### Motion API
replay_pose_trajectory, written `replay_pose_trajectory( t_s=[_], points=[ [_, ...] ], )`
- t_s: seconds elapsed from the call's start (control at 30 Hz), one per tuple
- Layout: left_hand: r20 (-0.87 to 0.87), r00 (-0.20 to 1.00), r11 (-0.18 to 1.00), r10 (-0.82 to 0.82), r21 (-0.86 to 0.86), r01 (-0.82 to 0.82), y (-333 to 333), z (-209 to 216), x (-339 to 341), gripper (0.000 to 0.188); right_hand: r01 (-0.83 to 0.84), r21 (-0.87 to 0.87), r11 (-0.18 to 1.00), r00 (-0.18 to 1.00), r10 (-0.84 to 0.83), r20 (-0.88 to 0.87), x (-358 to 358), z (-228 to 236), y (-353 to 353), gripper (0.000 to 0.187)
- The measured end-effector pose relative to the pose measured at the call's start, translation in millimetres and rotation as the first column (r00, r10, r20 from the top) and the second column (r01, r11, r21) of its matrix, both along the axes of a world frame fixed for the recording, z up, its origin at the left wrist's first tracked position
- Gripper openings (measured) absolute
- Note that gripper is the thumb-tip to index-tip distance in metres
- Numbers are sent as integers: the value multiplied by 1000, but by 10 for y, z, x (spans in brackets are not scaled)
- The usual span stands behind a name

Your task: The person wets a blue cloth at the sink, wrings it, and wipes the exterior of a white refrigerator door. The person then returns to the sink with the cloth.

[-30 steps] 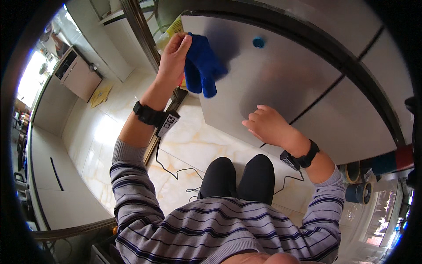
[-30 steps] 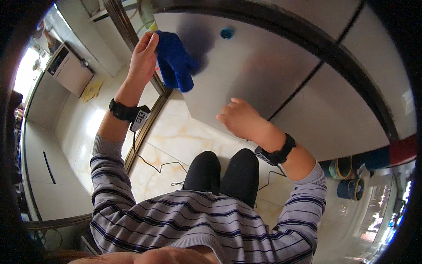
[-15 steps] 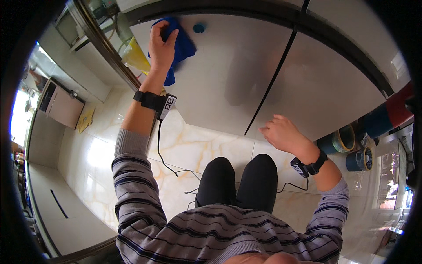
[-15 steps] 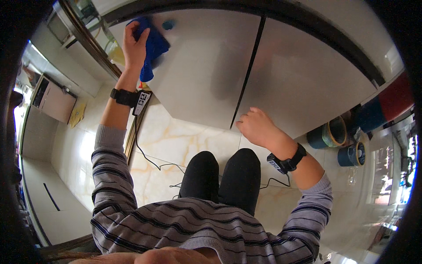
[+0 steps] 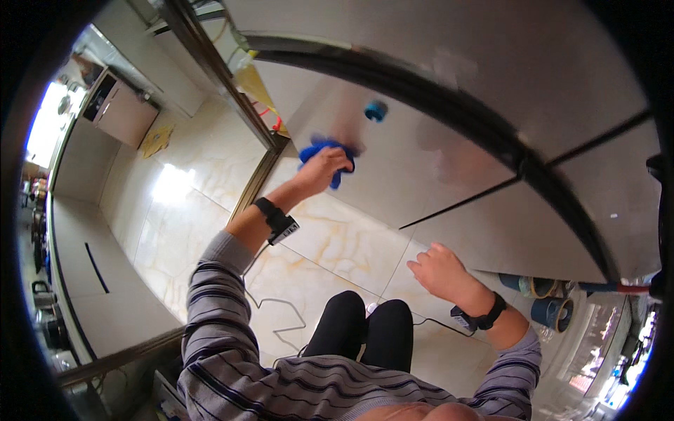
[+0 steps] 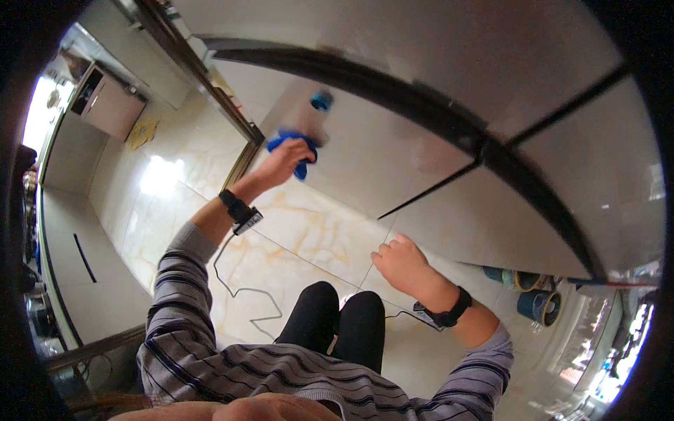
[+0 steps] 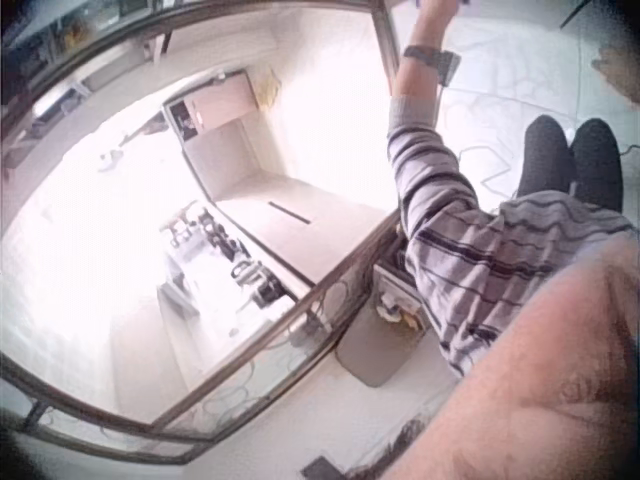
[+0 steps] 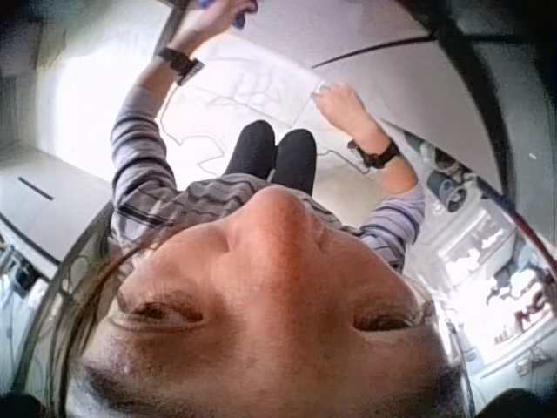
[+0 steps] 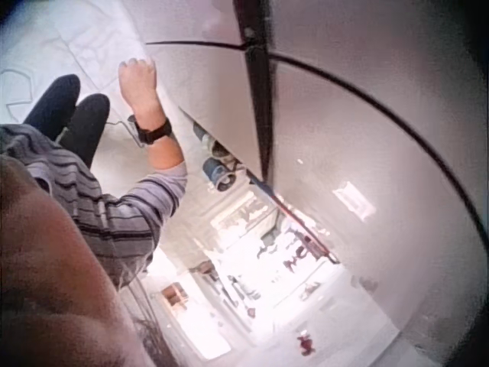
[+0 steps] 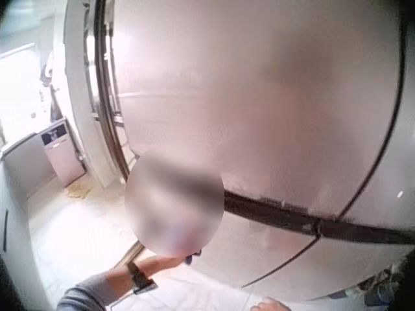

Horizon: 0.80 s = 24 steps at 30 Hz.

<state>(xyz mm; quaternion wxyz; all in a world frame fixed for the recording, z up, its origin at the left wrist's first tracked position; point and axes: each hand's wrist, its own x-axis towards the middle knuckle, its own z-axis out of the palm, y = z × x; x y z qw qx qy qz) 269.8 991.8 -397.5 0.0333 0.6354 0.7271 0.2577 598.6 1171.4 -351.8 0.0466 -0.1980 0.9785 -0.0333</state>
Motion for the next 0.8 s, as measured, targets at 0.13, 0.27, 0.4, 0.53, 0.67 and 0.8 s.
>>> replay_pose_trajectory(
  t_s=[0.13,0.27,0.4,0.53,0.67,0.8],
  points=[
    [507,850,987,139,-142,-76,-306,59,288,30,-11,-96,995,997,18,77,29,371,-218,9],
    [651,755,994,77,-108,-8,-670,734,697,34,46,-179,983,978,-7,208,95,915,-403,20],
    [790,588,979,175,-202,-20,-985,1651,1163,35,151,-239,959,985,-125,119,58,1519,-659,36],
    [778,613,982,141,-189,14,-1289,2523,1573,31,146,-404,903,989,-141,43,-45,2149,-1016,53],
    [681,721,986,129,-164,-21,-1624,3186,1881,24,115,-546,830,993,-108,45,-143,2709,-1421,57],
    [637,745,980,198,-101,-174,-2047,3724,1980,21,-5,-632,775,995,-59,-80,-241,3079,-1807,37]
  ],
)
